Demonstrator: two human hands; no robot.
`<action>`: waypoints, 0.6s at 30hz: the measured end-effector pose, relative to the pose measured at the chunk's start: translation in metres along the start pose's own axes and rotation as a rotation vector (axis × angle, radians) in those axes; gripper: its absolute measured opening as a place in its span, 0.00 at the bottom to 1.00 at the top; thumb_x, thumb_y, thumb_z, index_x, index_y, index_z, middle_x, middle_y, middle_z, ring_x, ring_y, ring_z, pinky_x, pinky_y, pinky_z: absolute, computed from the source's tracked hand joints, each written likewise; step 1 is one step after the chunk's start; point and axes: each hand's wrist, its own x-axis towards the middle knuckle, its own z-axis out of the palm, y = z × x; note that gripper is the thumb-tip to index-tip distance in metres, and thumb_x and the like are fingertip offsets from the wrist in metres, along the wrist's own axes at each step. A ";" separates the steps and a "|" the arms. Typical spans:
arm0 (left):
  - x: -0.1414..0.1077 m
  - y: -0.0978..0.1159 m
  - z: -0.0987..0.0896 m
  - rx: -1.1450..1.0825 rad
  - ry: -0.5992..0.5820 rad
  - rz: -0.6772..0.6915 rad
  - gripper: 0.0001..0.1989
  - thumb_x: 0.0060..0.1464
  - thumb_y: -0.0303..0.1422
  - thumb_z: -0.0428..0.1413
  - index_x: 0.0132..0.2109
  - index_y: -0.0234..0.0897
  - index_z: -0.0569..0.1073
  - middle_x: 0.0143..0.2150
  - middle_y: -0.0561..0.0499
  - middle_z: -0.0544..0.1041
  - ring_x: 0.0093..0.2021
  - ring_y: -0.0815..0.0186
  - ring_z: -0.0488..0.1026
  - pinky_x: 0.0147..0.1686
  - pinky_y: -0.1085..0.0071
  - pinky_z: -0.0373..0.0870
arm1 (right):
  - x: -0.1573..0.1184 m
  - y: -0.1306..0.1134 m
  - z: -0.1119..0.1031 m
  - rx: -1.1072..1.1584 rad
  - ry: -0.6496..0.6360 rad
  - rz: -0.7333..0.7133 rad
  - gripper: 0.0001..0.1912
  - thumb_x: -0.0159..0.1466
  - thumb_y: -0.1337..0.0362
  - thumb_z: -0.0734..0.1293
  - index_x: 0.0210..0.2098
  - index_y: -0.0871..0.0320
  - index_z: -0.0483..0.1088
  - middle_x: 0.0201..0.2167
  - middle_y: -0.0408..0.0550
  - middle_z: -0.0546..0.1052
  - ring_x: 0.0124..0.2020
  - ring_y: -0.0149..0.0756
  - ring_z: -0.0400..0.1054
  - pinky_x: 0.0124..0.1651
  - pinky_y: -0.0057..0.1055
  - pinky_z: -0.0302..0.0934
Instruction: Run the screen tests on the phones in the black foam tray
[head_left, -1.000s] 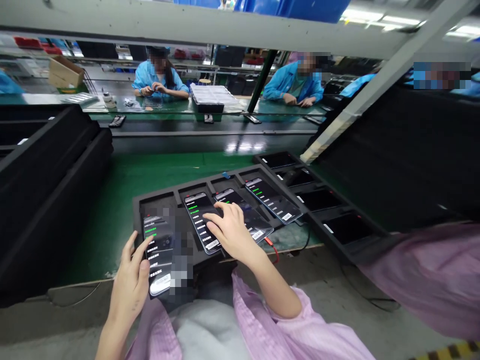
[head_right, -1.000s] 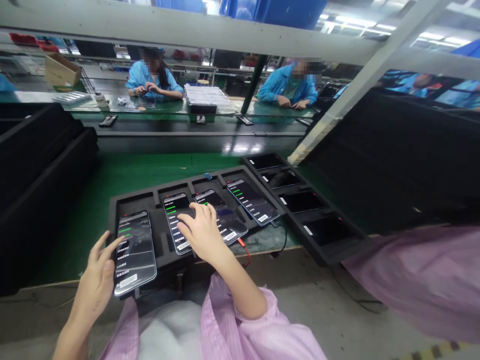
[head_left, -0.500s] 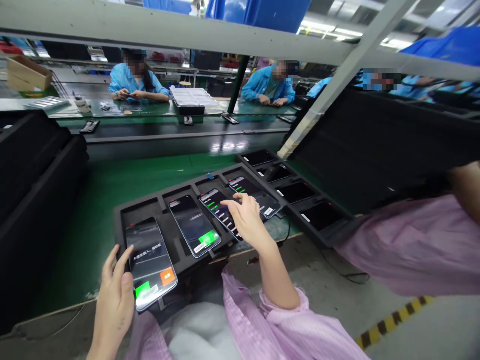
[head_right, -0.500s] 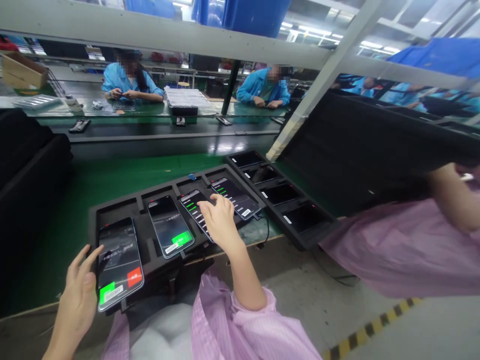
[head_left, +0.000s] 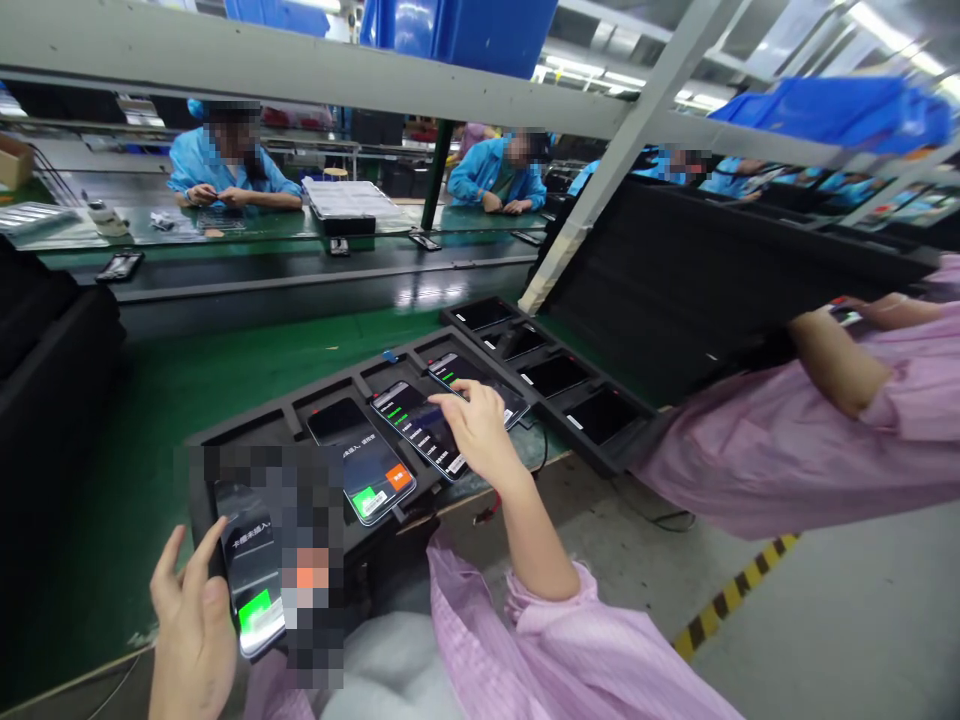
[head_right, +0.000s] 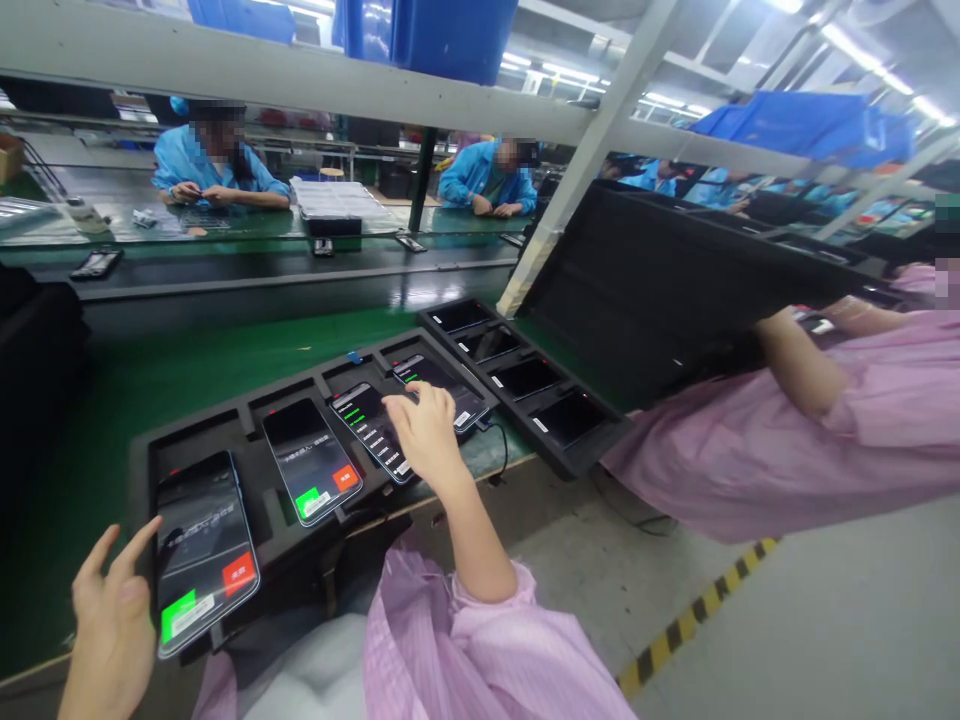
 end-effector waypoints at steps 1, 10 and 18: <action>0.000 -0.001 0.001 0.004 0.000 0.009 0.33 0.58 0.48 0.32 0.56 0.28 0.62 0.65 0.33 0.47 0.66 0.52 0.42 0.62 0.46 0.42 | 0.001 0.007 -0.002 -0.006 0.055 0.039 0.23 0.69 0.58 0.48 0.44 0.51 0.73 0.45 0.51 0.67 0.49 0.41 0.58 0.55 0.44 0.50; 0.009 -0.037 0.008 0.052 0.032 0.064 0.29 0.58 0.46 0.35 0.55 0.30 0.65 0.65 0.33 0.48 0.66 0.47 0.42 0.58 0.41 0.51 | 0.019 0.047 -0.001 -0.120 0.013 0.159 0.24 0.68 0.57 0.48 0.41 0.52 0.75 0.48 0.53 0.66 0.52 0.44 0.57 0.57 0.49 0.47; 0.011 -0.054 0.010 0.073 0.054 0.047 0.28 0.57 0.47 0.38 0.57 0.35 0.62 0.64 0.34 0.50 0.66 0.47 0.43 0.58 0.40 0.50 | 0.008 0.052 -0.009 -0.085 0.209 0.201 0.26 0.68 0.56 0.46 0.46 0.54 0.73 0.51 0.54 0.64 0.54 0.44 0.55 0.58 0.49 0.46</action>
